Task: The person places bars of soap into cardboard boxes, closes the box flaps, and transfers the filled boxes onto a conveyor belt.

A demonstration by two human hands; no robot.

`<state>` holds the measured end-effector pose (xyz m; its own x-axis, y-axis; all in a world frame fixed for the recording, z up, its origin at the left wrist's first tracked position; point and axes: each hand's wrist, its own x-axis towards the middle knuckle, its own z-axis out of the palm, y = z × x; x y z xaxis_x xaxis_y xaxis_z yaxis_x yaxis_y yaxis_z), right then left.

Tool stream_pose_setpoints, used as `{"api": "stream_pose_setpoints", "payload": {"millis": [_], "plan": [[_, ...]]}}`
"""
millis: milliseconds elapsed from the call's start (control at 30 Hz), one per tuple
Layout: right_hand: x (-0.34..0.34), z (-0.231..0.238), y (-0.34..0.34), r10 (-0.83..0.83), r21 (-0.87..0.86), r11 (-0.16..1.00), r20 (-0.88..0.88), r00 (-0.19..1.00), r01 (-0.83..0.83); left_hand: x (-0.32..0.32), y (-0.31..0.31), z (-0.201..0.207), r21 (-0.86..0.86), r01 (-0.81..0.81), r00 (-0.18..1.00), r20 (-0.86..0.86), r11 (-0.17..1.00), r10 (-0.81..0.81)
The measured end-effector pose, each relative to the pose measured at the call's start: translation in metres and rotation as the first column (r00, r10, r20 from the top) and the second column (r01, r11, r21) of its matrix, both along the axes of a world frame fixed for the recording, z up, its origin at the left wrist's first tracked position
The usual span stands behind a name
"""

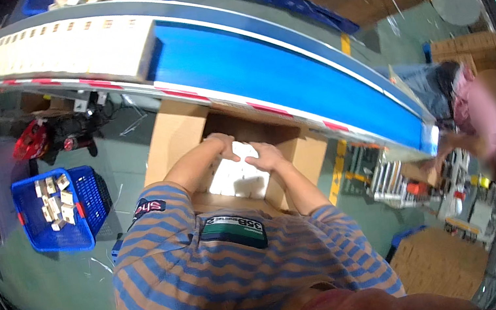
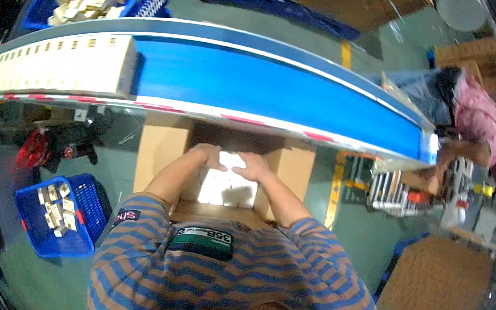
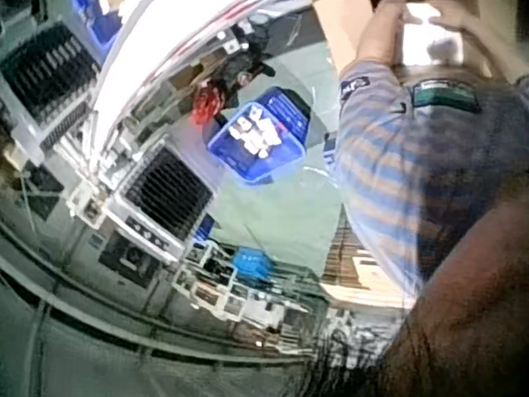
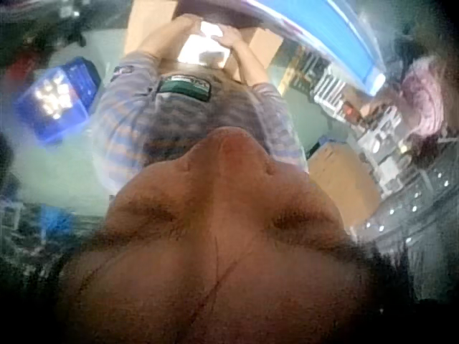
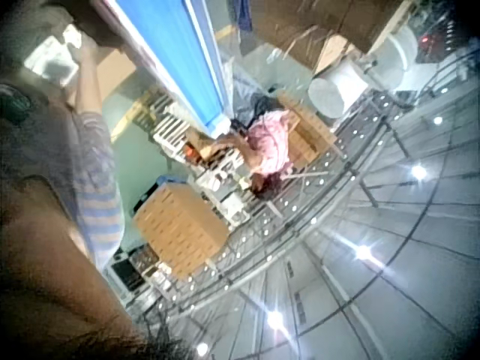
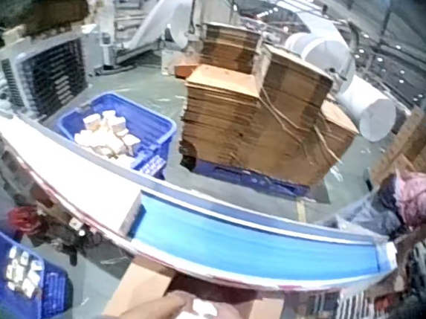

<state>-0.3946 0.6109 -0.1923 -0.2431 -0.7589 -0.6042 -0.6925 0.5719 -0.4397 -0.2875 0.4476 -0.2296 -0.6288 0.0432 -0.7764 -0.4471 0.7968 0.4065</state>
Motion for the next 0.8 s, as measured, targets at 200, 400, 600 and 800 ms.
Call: {"api": "stream_pose_setpoints", "payload": {"millis": [200,400,600,800], "plan": [[0.005,0.171,-0.066,0.000,-0.701,0.698,0.205,0.979,0.147,0.056,-0.062,0.162,0.296,-0.532,0.105,-0.907,0.794,0.408],[-0.012,0.179,-0.116,-0.304,-0.853,0.451,0.132,0.944,0.264,0.128,-0.287,0.241,-0.358,-0.931,0.364,-0.889,0.074,0.277],[-0.010,0.168,-0.109,-0.265,-0.769,0.555,0.199,0.944,0.318,0.123,-0.310,0.236,-0.011,-0.928,0.303,-0.600,0.371,0.740],[-0.043,0.173,-0.141,-0.484,-0.601,0.641,0.164,0.859,0.476,0.026,-0.203,0.230,0.505,-0.576,0.407,-0.505,0.643,0.761]]}}
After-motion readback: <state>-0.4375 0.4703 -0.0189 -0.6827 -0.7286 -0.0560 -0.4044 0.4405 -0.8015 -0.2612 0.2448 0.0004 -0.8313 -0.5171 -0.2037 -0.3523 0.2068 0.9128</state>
